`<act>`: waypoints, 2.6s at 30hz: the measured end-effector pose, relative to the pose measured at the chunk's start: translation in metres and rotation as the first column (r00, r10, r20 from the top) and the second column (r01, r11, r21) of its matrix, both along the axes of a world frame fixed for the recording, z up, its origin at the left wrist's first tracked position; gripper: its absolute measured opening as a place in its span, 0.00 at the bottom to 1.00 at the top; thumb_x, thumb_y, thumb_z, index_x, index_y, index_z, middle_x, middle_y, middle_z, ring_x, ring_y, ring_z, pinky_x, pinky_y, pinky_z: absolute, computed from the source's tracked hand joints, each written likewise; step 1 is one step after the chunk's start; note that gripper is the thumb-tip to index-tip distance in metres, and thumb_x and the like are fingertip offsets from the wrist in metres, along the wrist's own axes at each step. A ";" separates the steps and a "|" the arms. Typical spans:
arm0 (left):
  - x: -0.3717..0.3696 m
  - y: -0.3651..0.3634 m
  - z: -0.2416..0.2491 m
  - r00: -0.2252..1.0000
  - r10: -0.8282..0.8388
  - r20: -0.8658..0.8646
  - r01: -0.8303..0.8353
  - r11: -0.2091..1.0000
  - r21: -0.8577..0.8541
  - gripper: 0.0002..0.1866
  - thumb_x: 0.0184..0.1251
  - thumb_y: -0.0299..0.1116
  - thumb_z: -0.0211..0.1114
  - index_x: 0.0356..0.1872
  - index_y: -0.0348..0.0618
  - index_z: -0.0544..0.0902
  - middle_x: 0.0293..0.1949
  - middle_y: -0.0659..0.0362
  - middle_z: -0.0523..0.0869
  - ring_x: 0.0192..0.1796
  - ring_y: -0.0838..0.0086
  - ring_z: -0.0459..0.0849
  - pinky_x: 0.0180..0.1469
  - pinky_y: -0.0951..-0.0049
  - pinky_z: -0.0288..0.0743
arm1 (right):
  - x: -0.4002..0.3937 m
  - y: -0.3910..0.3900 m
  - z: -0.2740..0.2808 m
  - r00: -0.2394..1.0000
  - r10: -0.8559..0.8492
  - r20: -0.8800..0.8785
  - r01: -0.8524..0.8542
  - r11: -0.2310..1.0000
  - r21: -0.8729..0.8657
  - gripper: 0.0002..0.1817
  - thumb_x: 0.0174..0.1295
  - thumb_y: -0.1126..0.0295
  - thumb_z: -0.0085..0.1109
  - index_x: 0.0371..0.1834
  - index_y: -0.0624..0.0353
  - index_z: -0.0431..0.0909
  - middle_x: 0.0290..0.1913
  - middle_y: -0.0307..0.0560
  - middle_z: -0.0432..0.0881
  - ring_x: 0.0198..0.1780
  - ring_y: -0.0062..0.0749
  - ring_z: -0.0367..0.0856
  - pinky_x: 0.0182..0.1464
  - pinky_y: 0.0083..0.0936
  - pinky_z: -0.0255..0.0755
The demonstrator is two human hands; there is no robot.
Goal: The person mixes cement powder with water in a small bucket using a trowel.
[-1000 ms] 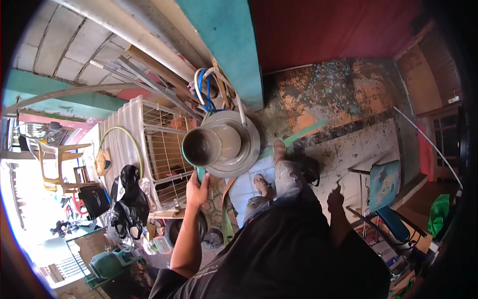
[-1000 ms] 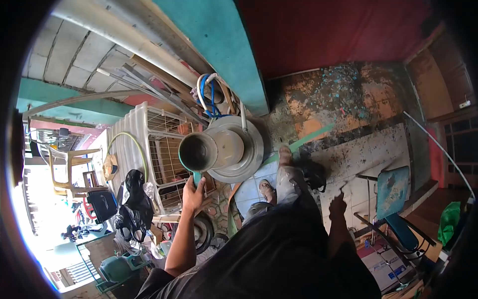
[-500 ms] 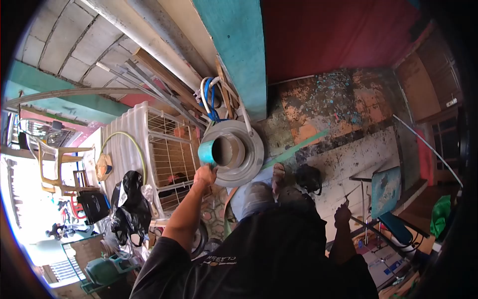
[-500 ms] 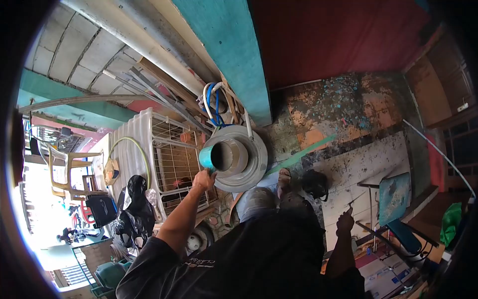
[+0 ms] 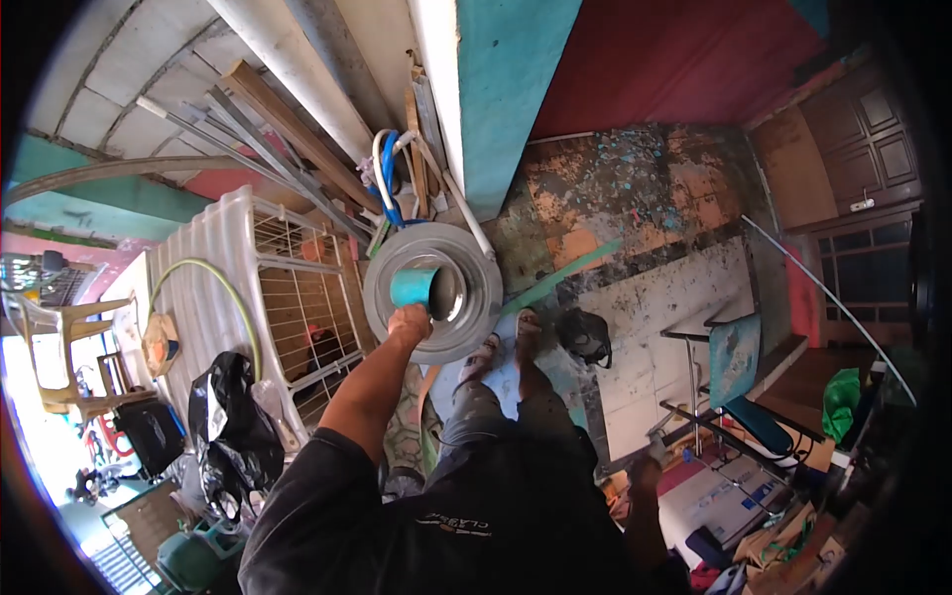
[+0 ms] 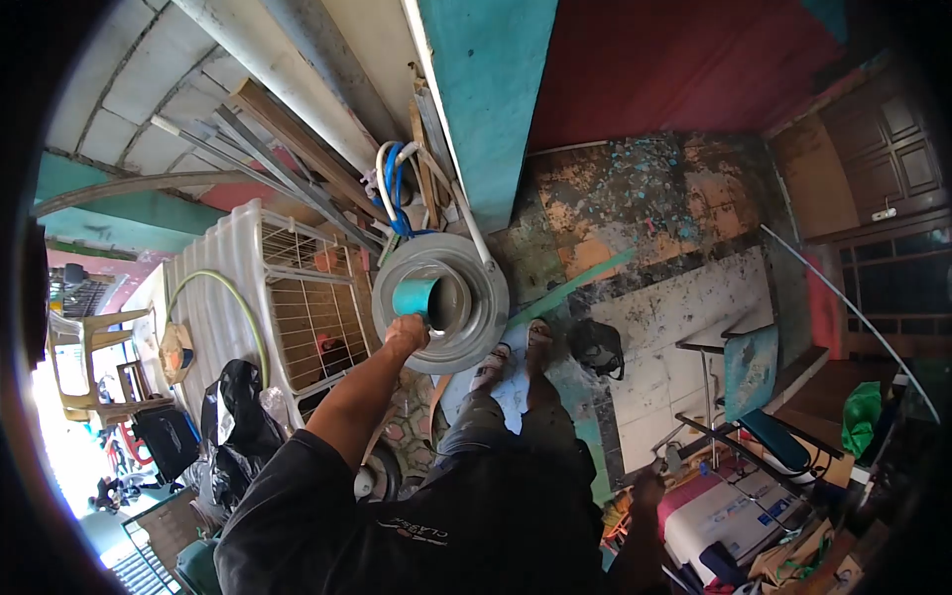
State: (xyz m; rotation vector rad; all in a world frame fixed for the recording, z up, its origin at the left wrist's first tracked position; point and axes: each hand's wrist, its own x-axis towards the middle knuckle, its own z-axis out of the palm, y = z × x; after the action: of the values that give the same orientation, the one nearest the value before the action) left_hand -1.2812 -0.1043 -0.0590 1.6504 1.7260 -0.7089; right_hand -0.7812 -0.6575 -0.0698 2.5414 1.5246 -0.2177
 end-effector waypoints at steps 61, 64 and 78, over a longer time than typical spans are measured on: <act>-0.013 -0.005 -0.155 0.994 -0.064 0.087 0.068 0.997 -0.041 0.23 0.76 0.47 0.60 0.59 0.42 0.86 0.61 0.47 0.87 0.65 0.54 0.86 0.67 0.58 0.80 | -0.167 0.075 0.172 -0.015 -0.723 -0.691 0.933 0.238 -0.270 0.27 0.70 0.33 0.58 0.35 0.47 0.75 0.22 0.28 0.70 0.21 0.14 0.64 0.26 0.23 0.66; -0.027 -0.009 -0.144 0.987 -0.004 0.159 0.005 1.000 -0.004 0.27 0.74 0.52 0.61 0.58 0.38 0.85 0.60 0.43 0.87 0.64 0.50 0.85 0.67 0.56 0.78 | -0.159 0.065 0.165 -0.052 -0.710 -0.702 0.919 0.241 -0.312 0.26 0.70 0.34 0.59 0.37 0.47 0.75 0.24 0.29 0.71 0.21 0.16 0.65 0.29 0.24 0.70; -0.070 -0.038 -0.063 0.880 0.206 0.429 -0.301 0.939 0.166 0.35 0.73 0.59 0.63 0.56 0.28 0.82 0.45 0.32 0.88 0.56 0.38 0.86 0.58 0.52 0.79 | -0.148 0.083 0.135 0.013 -0.684 -0.729 0.913 0.306 -0.271 0.22 0.74 0.43 0.57 0.39 0.51 0.76 0.25 0.33 0.73 0.23 0.20 0.71 0.25 0.22 0.64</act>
State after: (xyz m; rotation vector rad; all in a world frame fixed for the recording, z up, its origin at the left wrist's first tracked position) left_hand -1.3515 -0.1419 -0.1222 1.5387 1.7131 -0.0311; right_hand -0.9291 -0.5747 0.0655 3.4497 -0.3415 -1.4893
